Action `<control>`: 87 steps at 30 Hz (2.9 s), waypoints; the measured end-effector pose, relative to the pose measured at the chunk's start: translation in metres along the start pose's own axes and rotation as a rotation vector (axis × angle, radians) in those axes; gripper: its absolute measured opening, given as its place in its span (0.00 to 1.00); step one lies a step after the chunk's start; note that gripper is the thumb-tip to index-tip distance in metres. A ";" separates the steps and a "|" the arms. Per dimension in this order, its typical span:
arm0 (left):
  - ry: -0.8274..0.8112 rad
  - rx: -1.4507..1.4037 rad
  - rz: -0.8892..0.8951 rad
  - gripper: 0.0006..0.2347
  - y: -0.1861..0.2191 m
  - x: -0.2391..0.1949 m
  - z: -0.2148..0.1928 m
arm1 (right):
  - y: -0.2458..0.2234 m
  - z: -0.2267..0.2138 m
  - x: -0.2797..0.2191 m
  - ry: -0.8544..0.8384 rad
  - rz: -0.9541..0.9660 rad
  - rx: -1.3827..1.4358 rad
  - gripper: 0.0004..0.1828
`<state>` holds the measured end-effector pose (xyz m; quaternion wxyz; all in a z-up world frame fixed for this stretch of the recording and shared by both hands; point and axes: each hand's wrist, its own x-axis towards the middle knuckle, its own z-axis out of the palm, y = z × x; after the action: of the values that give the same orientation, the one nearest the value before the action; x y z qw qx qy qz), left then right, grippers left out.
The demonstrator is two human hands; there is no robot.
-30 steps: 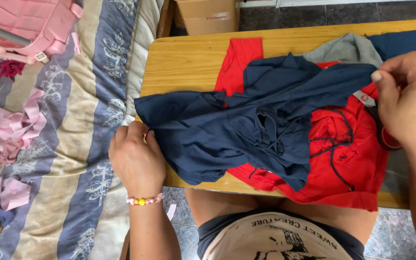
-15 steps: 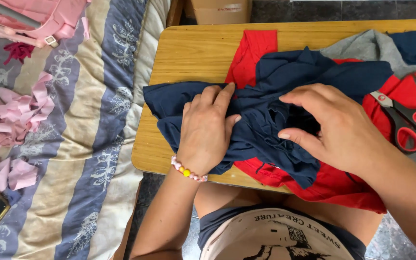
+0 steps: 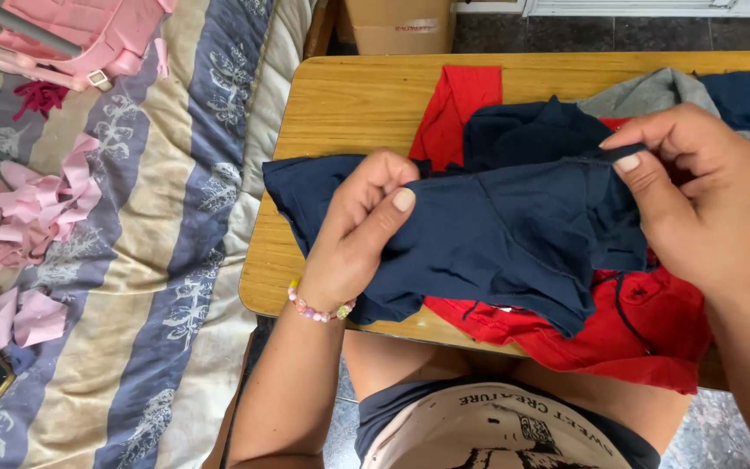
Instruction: The person holds a dark blue garment on a wooden table and uses scissors to cut along a seam. The person repeatedly repositions the fabric while cutting, then sets the scissors down and adjusts the garment with both hands.
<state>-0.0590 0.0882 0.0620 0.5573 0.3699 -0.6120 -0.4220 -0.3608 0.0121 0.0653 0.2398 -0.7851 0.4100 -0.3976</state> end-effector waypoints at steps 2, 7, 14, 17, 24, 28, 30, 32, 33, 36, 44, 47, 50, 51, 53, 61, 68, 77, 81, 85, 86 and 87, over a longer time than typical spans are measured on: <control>-0.146 0.016 -0.057 0.14 -0.004 0.010 0.003 | 0.001 0.001 0.003 0.037 -0.068 0.031 0.05; -0.426 0.194 -0.072 0.23 -0.020 0.042 0.029 | -0.036 0.005 0.031 0.068 -0.340 -0.056 0.12; -0.366 -0.976 -0.287 0.33 -0.089 0.044 0.058 | -0.094 0.025 0.026 0.009 -0.970 -0.161 0.14; -0.336 -0.921 -0.311 0.46 -0.075 0.040 0.069 | -0.078 0.054 -0.006 -0.314 -1.044 -0.232 0.07; 0.057 -1.260 -0.462 0.47 -0.086 0.030 0.058 | -0.051 0.031 -0.030 -0.206 -0.834 0.016 0.13; -0.003 -1.197 -0.452 0.36 -0.076 0.028 0.064 | -0.032 0.007 -0.029 0.051 -0.525 -0.162 0.06; 0.033 -1.243 -0.370 0.49 -0.027 0.033 0.067 | -0.017 0.001 -0.030 0.048 -0.127 -0.260 0.19; 0.000 -1.280 -0.476 0.47 -0.063 0.026 0.069 | -0.010 0.005 -0.035 0.005 -0.080 -0.253 0.23; -0.058 -1.300 -0.563 0.45 -0.081 0.031 0.067 | -0.005 0.008 -0.031 -0.010 -0.052 -0.250 0.26; 0.018 -1.256 -0.598 0.44 -0.057 0.032 0.072 | -0.012 0.016 -0.037 0.043 -0.174 -0.221 0.25; 0.110 -1.241 -0.484 0.46 -0.048 0.046 0.073 | -0.012 0.029 -0.040 -0.068 -0.258 -0.239 0.42; 0.071 -1.204 -0.514 0.49 -0.038 0.039 0.064 | -0.008 0.017 -0.034 -0.025 -0.177 -0.240 0.19; 0.002 -1.032 -0.571 0.41 -0.061 0.035 0.023 | 0.009 -0.003 -0.019 0.100 -0.086 -0.119 0.10; -0.038 -0.929 -0.604 0.35 -0.078 0.033 0.008 | 0.017 -0.011 -0.019 0.179 -0.016 -0.068 0.10; -0.089 -0.920 -0.555 0.34 -0.076 0.026 -0.016 | 0.023 -0.015 -0.015 0.124 0.010 -0.172 0.10; 0.304 0.482 -0.077 0.19 -0.048 0.024 -0.046 | 0.048 -0.011 -0.017 -0.036 -0.048 -0.483 0.17; -0.347 1.876 0.168 0.17 -0.048 0.077 -0.040 | 0.020 -0.009 -0.023 0.037 -0.268 -0.441 0.07; -0.525 1.738 -0.128 0.13 -0.039 0.171 -0.032 | 0.021 0.017 -0.026 -0.269 -0.243 -0.450 0.13; -0.598 2.174 0.670 0.07 -0.037 0.176 -0.034 | 0.032 0.028 -0.028 -0.299 -0.177 -0.425 0.04; -0.482 2.076 1.051 0.06 -0.046 0.188 -0.037 | 0.022 0.017 -0.017 -0.308 -0.139 -0.274 0.04; -0.297 1.731 0.817 0.04 -0.045 0.189 -0.034 | 0.020 0.013 -0.016 -0.265 -0.111 -0.237 0.05; -0.121 1.375 0.601 0.10 -0.044 0.190 -0.031 | 0.018 0.009 -0.015 -0.222 -0.085 -0.198 0.07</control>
<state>-0.0488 -0.1063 0.0922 0.2571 0.4275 -0.8418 0.2061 -0.3666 0.0149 0.0406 0.1882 -0.8606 0.3846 -0.2758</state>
